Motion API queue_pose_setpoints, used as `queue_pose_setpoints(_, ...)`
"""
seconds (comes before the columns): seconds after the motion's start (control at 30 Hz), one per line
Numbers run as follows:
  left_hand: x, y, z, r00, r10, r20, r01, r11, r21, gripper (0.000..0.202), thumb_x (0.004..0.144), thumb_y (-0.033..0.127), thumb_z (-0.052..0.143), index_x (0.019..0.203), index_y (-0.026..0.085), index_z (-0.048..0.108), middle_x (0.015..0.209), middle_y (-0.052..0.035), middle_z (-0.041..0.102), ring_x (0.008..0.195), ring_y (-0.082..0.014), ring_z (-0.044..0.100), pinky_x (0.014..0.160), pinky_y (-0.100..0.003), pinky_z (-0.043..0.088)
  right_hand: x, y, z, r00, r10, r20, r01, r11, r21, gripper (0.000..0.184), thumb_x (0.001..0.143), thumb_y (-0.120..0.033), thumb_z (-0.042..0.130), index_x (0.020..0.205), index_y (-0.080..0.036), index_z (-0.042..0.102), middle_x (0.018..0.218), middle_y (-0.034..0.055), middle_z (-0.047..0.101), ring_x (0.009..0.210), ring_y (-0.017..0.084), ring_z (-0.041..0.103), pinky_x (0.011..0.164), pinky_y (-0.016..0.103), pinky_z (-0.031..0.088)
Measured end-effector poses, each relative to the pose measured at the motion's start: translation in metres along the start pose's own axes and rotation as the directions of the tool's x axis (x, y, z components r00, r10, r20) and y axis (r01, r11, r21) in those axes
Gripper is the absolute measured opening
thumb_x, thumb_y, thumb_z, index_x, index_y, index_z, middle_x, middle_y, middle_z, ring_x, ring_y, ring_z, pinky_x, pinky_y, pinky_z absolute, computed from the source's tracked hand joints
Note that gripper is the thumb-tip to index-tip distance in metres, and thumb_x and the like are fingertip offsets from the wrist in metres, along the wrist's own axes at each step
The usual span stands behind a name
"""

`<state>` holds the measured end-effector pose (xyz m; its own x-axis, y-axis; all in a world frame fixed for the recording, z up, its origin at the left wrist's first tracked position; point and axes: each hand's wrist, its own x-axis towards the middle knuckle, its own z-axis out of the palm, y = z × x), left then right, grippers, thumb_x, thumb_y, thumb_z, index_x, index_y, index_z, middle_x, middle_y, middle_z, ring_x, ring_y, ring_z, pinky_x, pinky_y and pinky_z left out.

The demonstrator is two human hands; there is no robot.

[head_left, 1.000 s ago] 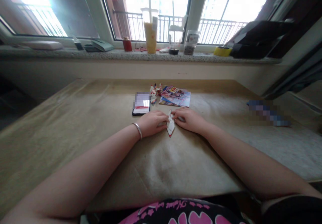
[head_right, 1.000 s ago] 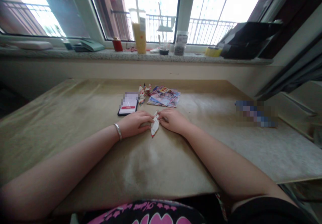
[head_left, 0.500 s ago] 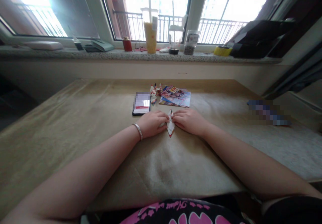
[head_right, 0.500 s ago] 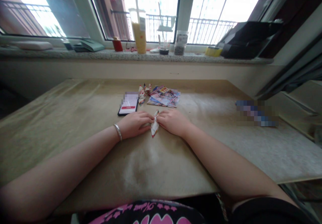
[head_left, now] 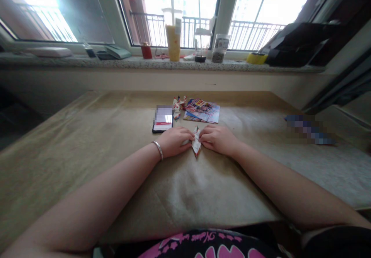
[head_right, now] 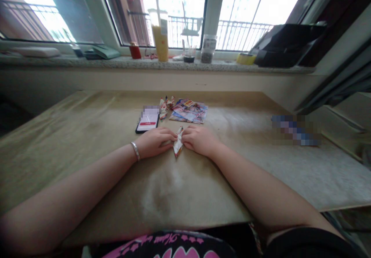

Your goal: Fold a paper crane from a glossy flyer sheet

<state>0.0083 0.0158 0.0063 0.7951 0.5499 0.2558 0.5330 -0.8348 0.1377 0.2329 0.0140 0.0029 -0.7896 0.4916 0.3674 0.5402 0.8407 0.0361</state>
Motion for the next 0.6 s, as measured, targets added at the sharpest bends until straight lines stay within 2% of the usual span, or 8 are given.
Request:
queue_pose_setpoints(0.23,0.000,-0.001,0.001,1.000,0.012,-0.006,-0.012,1.000,0.014,0.021,0.085,0.026,0.054,0.101,0.019,0.065,0.104,-0.0057,0.066,0.096,-0.0176,0.060,0.087,-0.031,0.048,-0.001,0.002,0.007,0.982,0.177,-0.061,-0.158,0.958,0.242,0.012,0.076,-0.017,0.060,0.079,-0.022,0.071,0.090,0.0027,0.070,0.082,0.016,0.064,0.072,0.025,0.047)
queue_pose_setpoints(0.37,0.000,0.002,0.000,1.000,0.024,-0.002,-0.024,0.997,0.067,0.020,0.084,0.026,0.054,0.101,0.019,0.064,0.100,-0.0061,0.065,0.095,-0.0181,0.060,0.085,-0.031,0.048,0.000,0.004,0.010,0.982,0.171,-0.082,-0.132,0.926,0.355,0.011,0.076,-0.015,0.059,0.076,-0.020,0.069,0.088,0.0036,0.071,0.081,0.015,0.065,0.075,0.025,0.049)
queue_pose_setpoints(0.6,0.002,0.009,-0.003,0.998,0.062,0.008,-0.062,0.968,0.241,0.015,0.085,0.025,0.050,0.089,0.017,0.062,0.090,-0.0070,0.064,0.083,-0.0193,0.059,0.074,-0.031,0.047,0.003,0.002,0.012,0.984,0.149,-0.093,-0.101,0.911,0.399,0.012,0.075,-0.012,0.059,0.075,-0.020,0.068,0.087,0.0028,0.072,0.079,0.014,0.066,0.075,0.025,0.049)
